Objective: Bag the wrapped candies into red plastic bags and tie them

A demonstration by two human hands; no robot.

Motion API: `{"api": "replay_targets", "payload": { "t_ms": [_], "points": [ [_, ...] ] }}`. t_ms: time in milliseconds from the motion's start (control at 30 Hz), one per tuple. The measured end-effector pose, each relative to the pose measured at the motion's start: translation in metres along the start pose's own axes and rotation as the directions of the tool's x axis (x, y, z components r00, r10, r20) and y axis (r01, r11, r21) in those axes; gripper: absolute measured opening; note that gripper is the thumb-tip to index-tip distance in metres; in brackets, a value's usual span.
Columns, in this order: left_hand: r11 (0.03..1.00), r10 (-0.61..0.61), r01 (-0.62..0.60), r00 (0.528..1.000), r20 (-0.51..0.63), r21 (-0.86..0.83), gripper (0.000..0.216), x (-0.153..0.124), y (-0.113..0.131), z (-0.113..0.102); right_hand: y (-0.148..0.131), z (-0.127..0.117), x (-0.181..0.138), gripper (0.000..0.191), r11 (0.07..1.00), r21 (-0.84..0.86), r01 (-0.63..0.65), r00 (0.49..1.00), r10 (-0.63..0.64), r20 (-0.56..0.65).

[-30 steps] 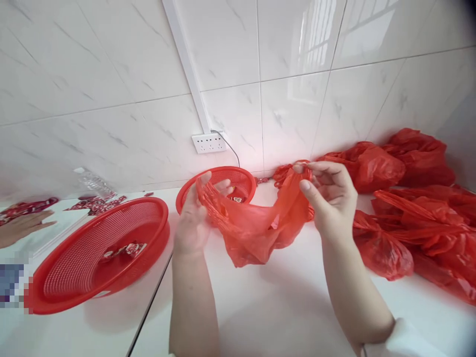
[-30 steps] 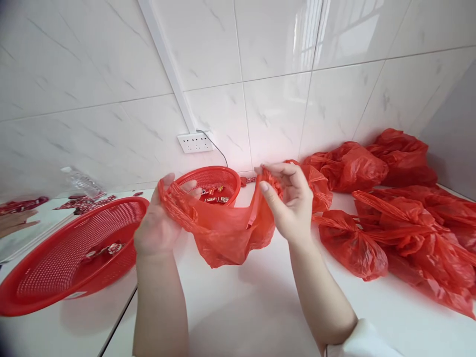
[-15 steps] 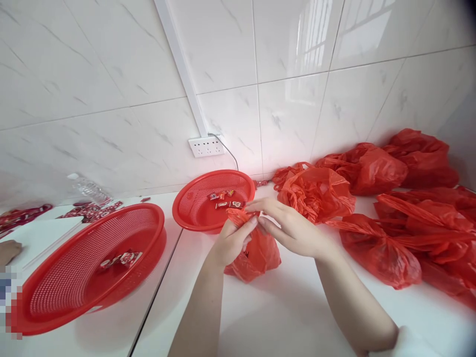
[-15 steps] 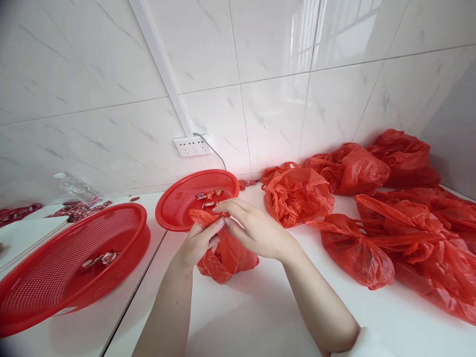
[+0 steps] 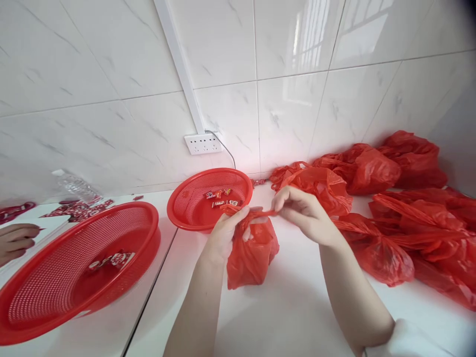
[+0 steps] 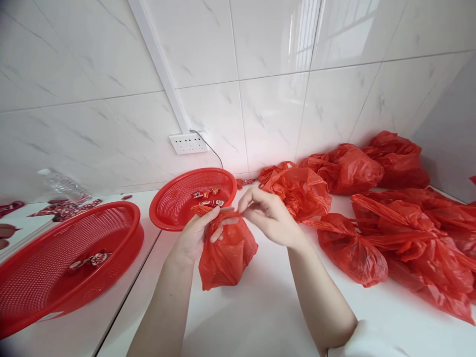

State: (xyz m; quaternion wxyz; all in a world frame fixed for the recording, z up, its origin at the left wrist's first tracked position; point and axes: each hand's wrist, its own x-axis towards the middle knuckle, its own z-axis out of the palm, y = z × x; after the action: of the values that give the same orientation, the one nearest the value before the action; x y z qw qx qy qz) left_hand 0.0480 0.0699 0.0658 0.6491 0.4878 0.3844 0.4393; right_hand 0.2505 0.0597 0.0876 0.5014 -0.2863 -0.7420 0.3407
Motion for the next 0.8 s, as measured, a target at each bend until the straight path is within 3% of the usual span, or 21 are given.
{"api": "replay_targets", "payload": {
  "t_ms": [33, 100, 167, 200, 267, 333, 367, 433, 500, 567, 633, 733, 800],
  "points": [
    [1.000, 0.012, -0.013, 1.000, 0.015, 0.026, 0.031, -0.001, 0.001, 0.000, -0.006, 0.000, -0.003, 0.012, 0.999, 0.029, 0.028, 0.990, -0.032, 0.135],
    [0.989, 0.034, -0.046, 0.996, 0.085, 0.141, 0.025, -0.006, 0.004, 0.000, -0.015, 0.000, -0.008, 0.013, 0.997, 0.028, 0.071, 0.912, -0.076, 0.404],
    [0.948, 0.055, -0.115, 0.977, 0.204, 0.298, 0.017, -0.015, 0.009, 0.001, -0.018, 0.000, -0.010, 0.009, 0.995, 0.046, 0.084, 0.839, -0.096, 0.535],
    [0.910, 0.068, -0.169, 0.962, 0.266, 0.377, 0.012, -0.020, 0.012, 0.002, -0.016, 0.000, -0.010, 0.007, 0.994, 0.076, 0.079, 0.852, -0.107, 0.513],
    [0.786, 0.115, -0.315, 0.920, 0.375, 0.532, 0.015, -0.030, 0.016, 0.006, -0.008, 0.002, -0.007, 0.013, 0.990, 0.128, 0.063, 0.939, -0.102, 0.327],
    [0.568, 0.194, -0.462, 0.880, 0.434, 0.681, 0.023, -0.036, 0.016, 0.009, 0.001, 0.007, -0.001, 0.019, 0.993, 0.118, 0.031, 0.988, -0.049, 0.147],
    [0.433, 0.249, -0.507, 0.862, 0.442, 0.745, 0.026, -0.037, 0.016, 0.010, 0.005, 0.010, 0.002, 0.021, 0.994, 0.105, 0.001, 0.992, -0.014, 0.122],
    [0.188, 0.399, -0.541, 0.805, 0.439, 0.820, 0.029, -0.036, 0.013, 0.010, 0.010, 0.017, 0.007, 0.027, 0.993, 0.090, -0.077, 0.977, 0.057, 0.203],
    [0.073, 0.552, -0.565, 0.710, 0.438, 0.822, 0.030, -0.032, 0.010, 0.007, 0.012, 0.023, 0.010, 0.030, 0.982, 0.128, -0.138, 0.952, 0.096, 0.290],
    [0.071, 0.657, -0.630, 0.613, 0.439, 0.773, 0.026, -0.027, 0.008, 0.004, 0.013, 0.027, 0.012, 0.031, 0.967, 0.196, -0.161, 0.945, 0.094, 0.312],
    [0.106, 0.715, -0.681, 0.559, 0.420, 0.725, 0.020, -0.024, 0.008, 0.003, 0.016, 0.027, 0.013, 0.028, 0.953, 0.261, -0.156, 0.958, 0.082, 0.274],
    [0.143, 0.758, -0.708, 0.528, 0.384, 0.692, 0.012, -0.022, 0.009, 0.004, 0.021, 0.023, 0.013, 0.027, 0.952, 0.269, -0.148, 0.976, 0.097, 0.195],
    [0.177, 0.755, -0.710, 0.542, 0.368, 0.682, 0.020, -0.021, 0.009, 0.002, 0.024, 0.019, 0.013, 0.030, 0.958, 0.241, -0.154, 0.977, 0.112, 0.180]
  ]
}}
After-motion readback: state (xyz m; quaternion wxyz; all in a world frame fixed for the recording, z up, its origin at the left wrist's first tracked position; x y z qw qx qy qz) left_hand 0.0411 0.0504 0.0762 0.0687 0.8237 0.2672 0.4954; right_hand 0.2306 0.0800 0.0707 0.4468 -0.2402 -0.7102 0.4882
